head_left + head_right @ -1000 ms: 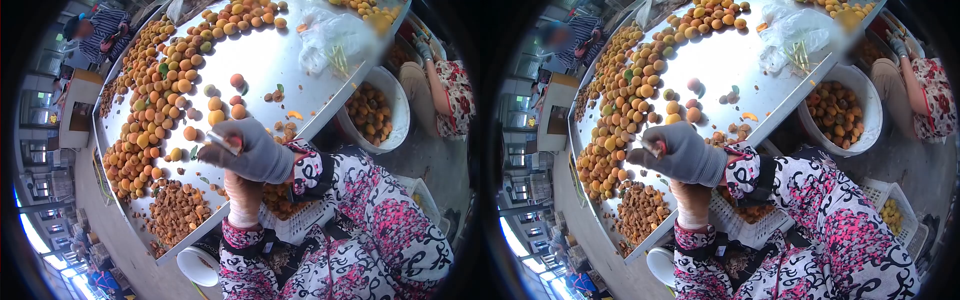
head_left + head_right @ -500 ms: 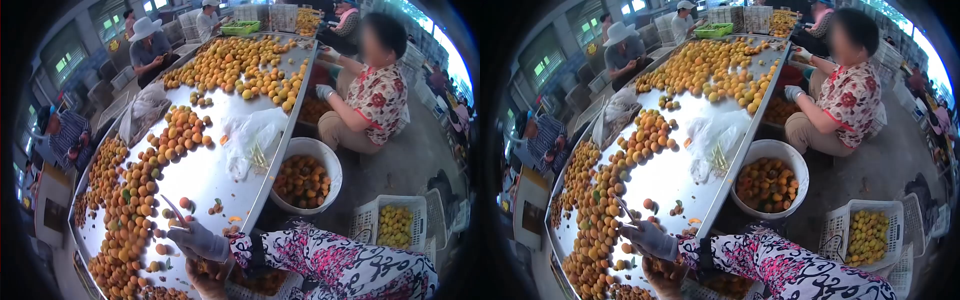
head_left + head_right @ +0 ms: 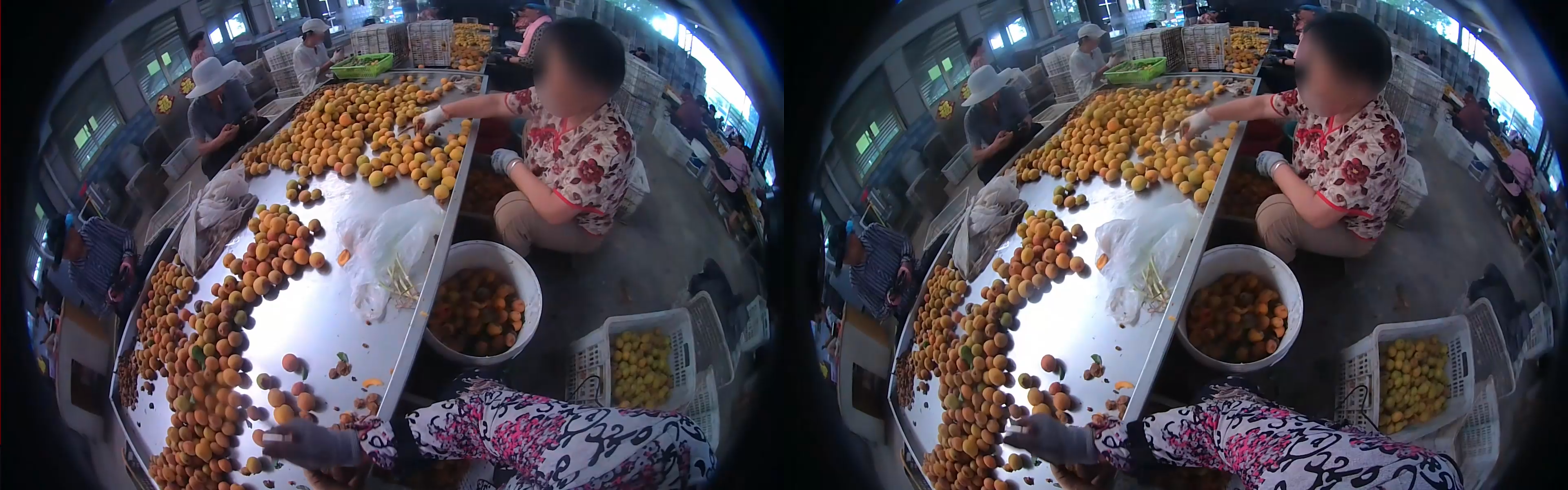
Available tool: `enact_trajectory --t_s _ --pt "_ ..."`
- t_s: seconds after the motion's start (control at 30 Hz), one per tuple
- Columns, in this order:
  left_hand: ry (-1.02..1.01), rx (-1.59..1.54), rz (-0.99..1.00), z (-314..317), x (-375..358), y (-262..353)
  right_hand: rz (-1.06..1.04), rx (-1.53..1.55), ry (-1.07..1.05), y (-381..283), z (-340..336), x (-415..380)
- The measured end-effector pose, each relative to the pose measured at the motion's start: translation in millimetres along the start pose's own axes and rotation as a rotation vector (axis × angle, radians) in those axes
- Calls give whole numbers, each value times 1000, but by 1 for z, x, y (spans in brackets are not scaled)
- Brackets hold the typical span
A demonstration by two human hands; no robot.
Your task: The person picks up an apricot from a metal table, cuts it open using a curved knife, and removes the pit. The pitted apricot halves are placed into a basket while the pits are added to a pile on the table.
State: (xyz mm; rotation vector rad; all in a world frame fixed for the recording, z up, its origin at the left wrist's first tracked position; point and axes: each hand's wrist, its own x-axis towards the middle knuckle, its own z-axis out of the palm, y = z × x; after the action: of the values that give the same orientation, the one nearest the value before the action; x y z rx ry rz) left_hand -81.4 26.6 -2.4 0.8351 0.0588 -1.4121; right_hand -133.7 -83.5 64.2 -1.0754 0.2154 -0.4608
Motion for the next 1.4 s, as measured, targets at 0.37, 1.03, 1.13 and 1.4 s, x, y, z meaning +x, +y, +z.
enact_trajectory --t_s 0.37,1.03,1.13,1.4 --pt "294 625 876 5 23 -9 -805 -254 690 45 35 4" --pt "195 44 391 -10 -15 49 253 -963 -540 -5 -37 2" --pt "115 487 320 8 -32 45 103 -843 -61 5 -55 9" --pt "-28 1091 195 34 -43 48 -741 -1044 12 54 -83 29"
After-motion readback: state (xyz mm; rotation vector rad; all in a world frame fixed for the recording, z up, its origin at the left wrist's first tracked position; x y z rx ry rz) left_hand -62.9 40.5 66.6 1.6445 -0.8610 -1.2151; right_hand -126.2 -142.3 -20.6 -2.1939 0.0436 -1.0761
